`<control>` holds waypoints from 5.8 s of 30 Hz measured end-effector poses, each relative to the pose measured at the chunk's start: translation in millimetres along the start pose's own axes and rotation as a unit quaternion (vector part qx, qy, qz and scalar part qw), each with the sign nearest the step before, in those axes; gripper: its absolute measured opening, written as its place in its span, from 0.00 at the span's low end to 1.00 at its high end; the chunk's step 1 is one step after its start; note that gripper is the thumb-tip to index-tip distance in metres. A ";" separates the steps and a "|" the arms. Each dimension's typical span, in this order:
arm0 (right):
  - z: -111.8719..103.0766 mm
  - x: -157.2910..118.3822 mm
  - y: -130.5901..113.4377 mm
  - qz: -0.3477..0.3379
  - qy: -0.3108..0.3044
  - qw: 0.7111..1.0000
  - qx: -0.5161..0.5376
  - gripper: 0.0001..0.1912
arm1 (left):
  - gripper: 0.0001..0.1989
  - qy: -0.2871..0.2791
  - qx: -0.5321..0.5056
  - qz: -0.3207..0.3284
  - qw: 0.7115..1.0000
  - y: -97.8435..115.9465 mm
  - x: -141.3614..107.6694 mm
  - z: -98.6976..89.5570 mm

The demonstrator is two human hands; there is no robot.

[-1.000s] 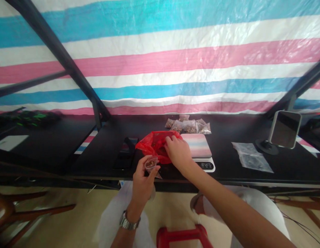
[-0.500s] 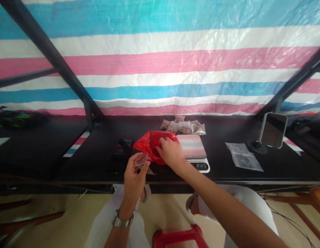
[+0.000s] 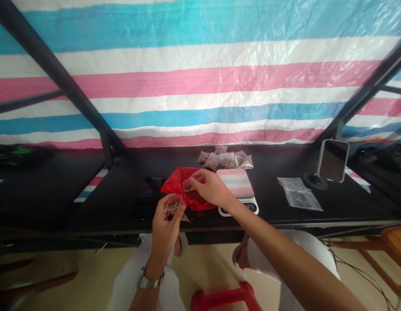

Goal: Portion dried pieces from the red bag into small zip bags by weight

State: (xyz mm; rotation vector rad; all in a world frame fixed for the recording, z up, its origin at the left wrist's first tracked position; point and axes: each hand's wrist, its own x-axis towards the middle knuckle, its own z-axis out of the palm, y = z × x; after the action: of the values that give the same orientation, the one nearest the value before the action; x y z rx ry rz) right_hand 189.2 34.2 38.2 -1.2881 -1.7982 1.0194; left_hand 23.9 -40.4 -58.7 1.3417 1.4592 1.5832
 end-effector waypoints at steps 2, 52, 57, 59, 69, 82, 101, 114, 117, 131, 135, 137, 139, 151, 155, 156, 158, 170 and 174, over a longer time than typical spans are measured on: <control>-0.1 -6.3 -6.4 -0.030 0.001 0.999 0.013 0.06 | 0.23 -0.005 -0.004 -0.002 1.000 1.9 -0.4 1.1; -109.2 -61.9 36.9 -0.025 0.190 0.980 -0.057 0.23 | 0.20 -0.016 0.214 0.263 0.941 21.7 -19.6 32.6; -119.5 -46.7 70.3 0.016 0.150 0.983 -0.100 0.17 | 0.13 -0.049 0.288 0.255 0.922 14.1 -14.9 37.7; -117.1 -41.8 78.3 0.021 0.165 0.975 -0.145 0.15 | 0.12 -0.053 0.312 0.254 0.914 12.4 -13.6 39.2; -118.3 -30.1 102.2 0.028 0.213 0.956 -0.201 0.18 | 0.15 -0.050 0.345 0.254 0.902 17.3 -8.4 46.0; -116.9 -59.6 124.9 0.000 0.413 0.906 -0.090 0.20 | 0.06 -0.057 0.361 0.224 0.904 -1.3 2.9 44.2; -114.1 -67.4 113.4 -0.053 0.346 0.920 -0.175 0.14 | 0.10 0.095 0.211 0.216 0.949 10.8 2.8 53.7; -106.3 -14.8 90.3 -0.065 0.124 0.960 -0.244 0.09 | 0.06 -0.047 0.127 0.299 0.945 29.1 -34.2 58.0; -108.1 -31.9 61.5 -0.135 0.079 0.971 -0.183 0.12 | 0.09 -0.057 0.066 0.221 0.971 28.6 -34.6 50.8; -40.8 -63.1 -44.5 -0.195 -0.248 0.943 -0.107 0.05 | 0.42 -0.334 -0.205 -0.073 0.917 27.7 -23.0 3.2; -29.7 -38.8 -36.8 -0.167 -0.167 0.965 -0.117 0.09 | 0.42 -0.280 -0.230 -0.117 0.925 29.8 -15.7 1.4; -21.7 -22.4 -29.1 -0.163 -0.126 0.962 -0.180 0.10 | 0.39 -0.214 -0.211 -0.115 0.947 31.0 -13.6 0.3; -13.6 -6.3 -20.3 -0.158 -0.129 0.936 -0.286 0.11 | 0.37 -0.166 -0.163 -0.091 0.968 31.9 -13.7 -1.1; -8.5 23.0 -0.4 -0.086 -0.145 0.861 -0.479 0.06 | 0.19 -0.118 0.049 0.078 0.989 28.2 -14.7 -2.9; -11.8 23.8 -1.7 -0.120 -0.124 0.846 -0.505 0.08 | 0.14 -0.188 0.066 0.065 0.978 29.8 -15.7 -1.5; -12.5 23.6 -1.5 -0.119 -0.125 0.838 -0.517 0.08 | 0.13 -0.202 0.070 0.062 0.975 30.2 -16.4 0.2; -14.1 23.0 -0.3 -0.105 -0.122 0.829 -0.536 0.07 | 0.13 -0.219 0.080 0.061 0.970 30.6 -17.6 5.1; -31.3 15.0 1.3 -0.058 -0.182 0.872 -0.450 0.04 | 0.10 -0.248 0.044 0.008 0.968 36.1 -16.4 27.8; -30.8 10.2 3.5 -0.052 -0.195 0.884 -0.422 0.03 | 0.09 -0.246 0.045 -0.008 0.968 37.4 -16.4 27.3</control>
State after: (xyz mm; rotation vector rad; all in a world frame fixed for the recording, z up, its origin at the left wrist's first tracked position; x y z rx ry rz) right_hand 214.7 50.9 49.9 -1.4993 -2.7698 0.4259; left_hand 61.8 -53.9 -30.5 1.6264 1.2337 1.0729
